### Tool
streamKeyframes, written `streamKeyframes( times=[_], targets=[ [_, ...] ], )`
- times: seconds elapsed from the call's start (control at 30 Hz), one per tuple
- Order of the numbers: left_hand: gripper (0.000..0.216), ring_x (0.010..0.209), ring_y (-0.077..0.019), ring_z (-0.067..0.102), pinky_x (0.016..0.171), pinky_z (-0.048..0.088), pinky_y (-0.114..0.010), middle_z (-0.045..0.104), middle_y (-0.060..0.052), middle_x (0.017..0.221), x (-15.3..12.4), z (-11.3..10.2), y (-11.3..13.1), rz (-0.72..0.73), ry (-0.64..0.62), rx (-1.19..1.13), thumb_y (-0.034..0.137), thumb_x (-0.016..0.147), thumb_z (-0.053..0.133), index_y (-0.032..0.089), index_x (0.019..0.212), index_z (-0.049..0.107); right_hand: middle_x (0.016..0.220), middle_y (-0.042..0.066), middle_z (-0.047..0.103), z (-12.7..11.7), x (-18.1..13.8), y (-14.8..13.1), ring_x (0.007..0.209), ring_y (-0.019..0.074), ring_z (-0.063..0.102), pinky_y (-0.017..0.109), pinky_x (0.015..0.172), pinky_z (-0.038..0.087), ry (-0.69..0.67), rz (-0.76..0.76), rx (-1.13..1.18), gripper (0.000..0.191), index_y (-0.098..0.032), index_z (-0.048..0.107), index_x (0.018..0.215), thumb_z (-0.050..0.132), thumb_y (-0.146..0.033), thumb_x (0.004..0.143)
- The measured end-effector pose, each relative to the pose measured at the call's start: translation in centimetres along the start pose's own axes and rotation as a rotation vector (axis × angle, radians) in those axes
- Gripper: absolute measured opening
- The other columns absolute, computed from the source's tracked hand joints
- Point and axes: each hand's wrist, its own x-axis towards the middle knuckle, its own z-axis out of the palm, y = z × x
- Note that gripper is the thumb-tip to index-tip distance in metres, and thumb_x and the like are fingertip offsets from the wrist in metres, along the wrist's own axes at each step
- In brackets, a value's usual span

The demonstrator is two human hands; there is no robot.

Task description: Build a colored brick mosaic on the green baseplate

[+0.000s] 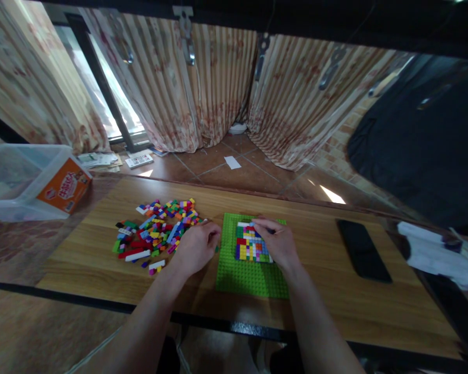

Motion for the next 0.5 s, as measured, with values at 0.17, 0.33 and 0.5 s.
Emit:
streamKeyframes(
  times=[0.17, 0.33, 0.5],
  targets=[
    [0.018, 0.07, -0.0139, 0.061, 0.066, 0.043, -0.024, 0.067, -0.003, 0.081, 0.0, 0.0, -0.1, -0.007, 0.004, 0.0, 0.009, 0.087, 0.052, 0.017, 0.081, 0.066, 0.11, 0.006, 0.074, -0.4, -0.1, -0.4, 0.103, 0.0232, 0.066, 0.043, 0.097, 0.048, 0.0, -0.07, -0.14, 0.018, -0.027, 0.079, 0.088, 0.065, -0.033, 0.079],
    [0.018, 0.07, -0.014, 0.061, 0.066, 0.043, -0.025, 0.067, -0.003, 0.081, 0.0, 0.0, -0.1, -0.004, -0.008, 0.007, 0.007, 0.086, 0.052, 0.017, 0.082, 0.066, 0.103, 0.006, 0.074, -0.5, -0.1, -0.9, 0.099, 0.022, 0.066, 0.04, 0.093, 0.049, -0.047, -0.151, -0.225, 0.019, -0.024, 0.077, 0.088, 0.059, -0.03, 0.083],
    [0.018, 0.072, -0.0143, 0.062, 0.067, 0.043, -0.025, 0.067, -0.003, 0.08, -0.1, -0.1, 0.1, 0.01, -0.018, 0.018, 0.007, 0.087, 0.052, 0.017, 0.081, 0.066, 0.095, 0.006, 0.074, -0.6, 0.0, -1.6, 0.093, 0.0219, 0.065, 0.038, 0.089, 0.048, -0.093, -0.253, -0.382, 0.022, -0.024, 0.075, 0.087, 0.053, -0.024, 0.087]
  ],
)
